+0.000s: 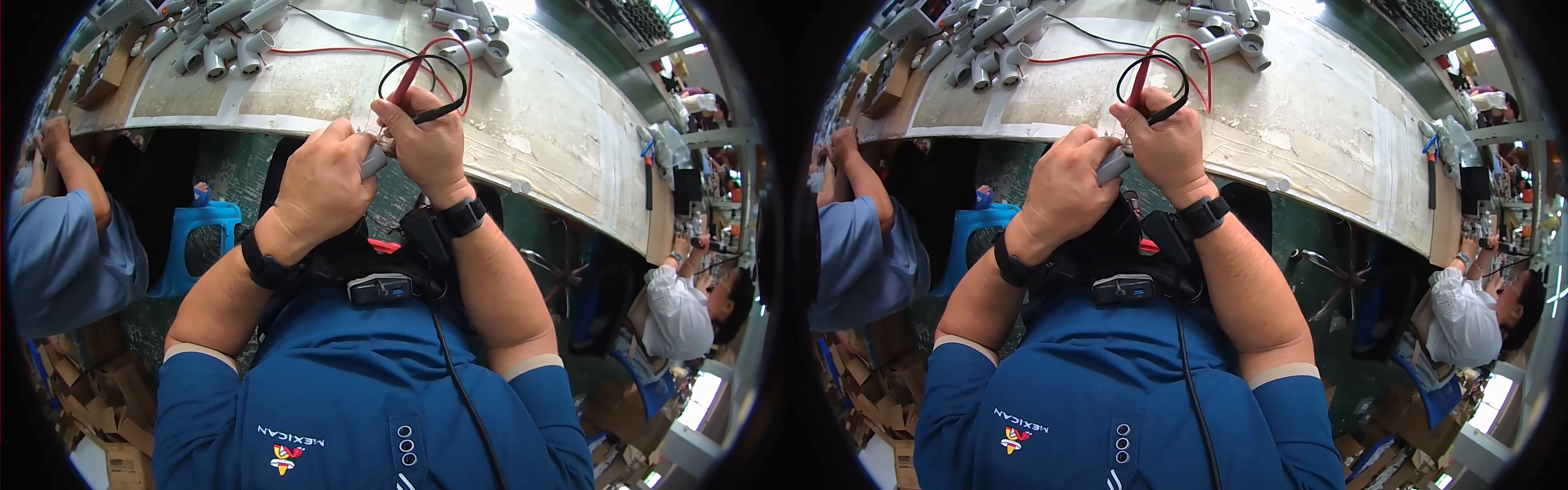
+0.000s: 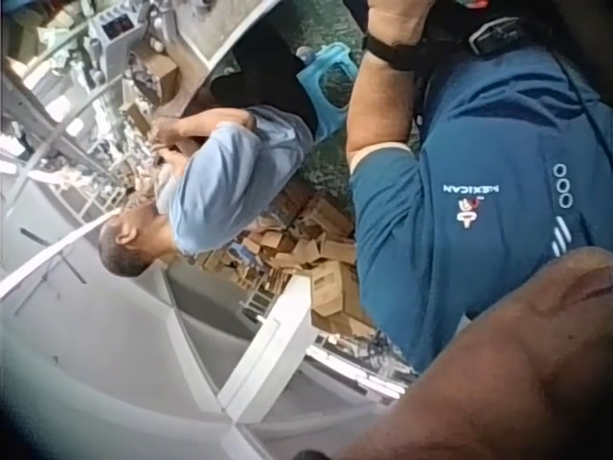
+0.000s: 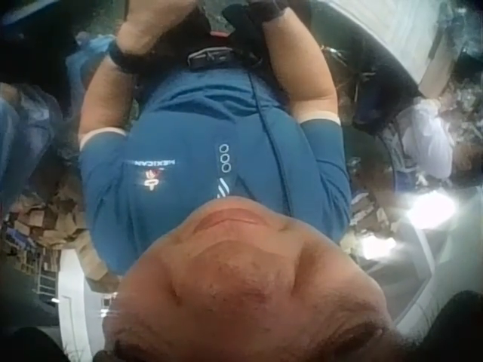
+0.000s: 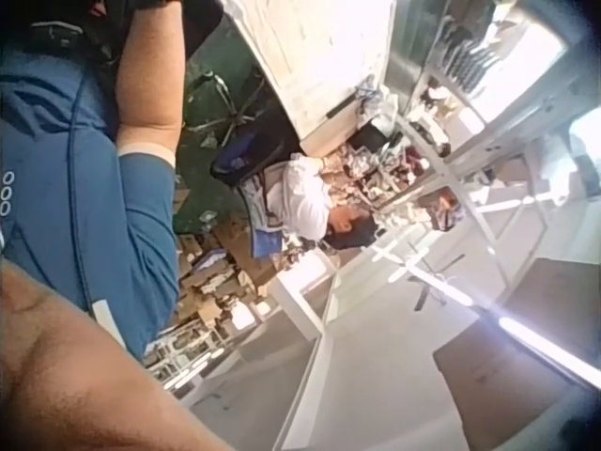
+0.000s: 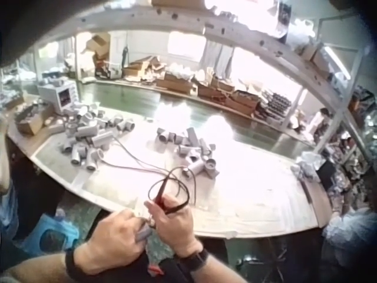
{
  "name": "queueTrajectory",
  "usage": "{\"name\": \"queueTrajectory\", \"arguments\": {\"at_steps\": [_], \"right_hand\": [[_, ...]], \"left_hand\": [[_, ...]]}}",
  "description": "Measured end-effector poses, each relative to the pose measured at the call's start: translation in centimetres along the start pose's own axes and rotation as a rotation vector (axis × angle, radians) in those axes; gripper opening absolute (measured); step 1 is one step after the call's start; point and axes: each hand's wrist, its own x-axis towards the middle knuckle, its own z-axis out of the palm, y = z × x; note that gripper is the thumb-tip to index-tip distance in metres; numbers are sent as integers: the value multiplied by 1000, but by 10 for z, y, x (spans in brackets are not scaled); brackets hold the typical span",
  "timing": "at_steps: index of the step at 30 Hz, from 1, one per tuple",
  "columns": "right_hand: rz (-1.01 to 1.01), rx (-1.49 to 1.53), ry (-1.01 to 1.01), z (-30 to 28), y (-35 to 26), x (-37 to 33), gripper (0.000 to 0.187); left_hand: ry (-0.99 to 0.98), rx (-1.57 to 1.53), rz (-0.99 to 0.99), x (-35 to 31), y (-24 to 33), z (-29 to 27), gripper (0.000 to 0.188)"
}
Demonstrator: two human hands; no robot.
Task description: Inspecting and testing small mechanical components using a multimeter on a production line.
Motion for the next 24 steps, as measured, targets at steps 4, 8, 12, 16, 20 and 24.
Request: {"name": "queueTrajectory", "arguments": {"at_steps": [4, 8, 12, 16, 20, 24], "right_hand": [[-33, -37, 30, 0, -2, -1, 19], [-69, -108, 39, -2, -8, 1, 19], [-52, -111, 23, -1, -9, 0, 19], [-60, -32, 18, 2, -6, -1, 19], [-44, -13, 14, 4, -4, -3, 17], [-51, 12, -9, 0, -3, -4, 16]], "left_hand": [[-15, 8, -8, 1, 2, 0, 21], [-64, 20, -35, 6, 4, -1, 34], [-15, -19, -18, 6, 6, -1, 21], [-3, -6, -24, 4, 6, -2, 23], [6, 29, -33, 2, 4, -4, 22], [-12, 30, -15, 4, 3, 0, 27]]}}
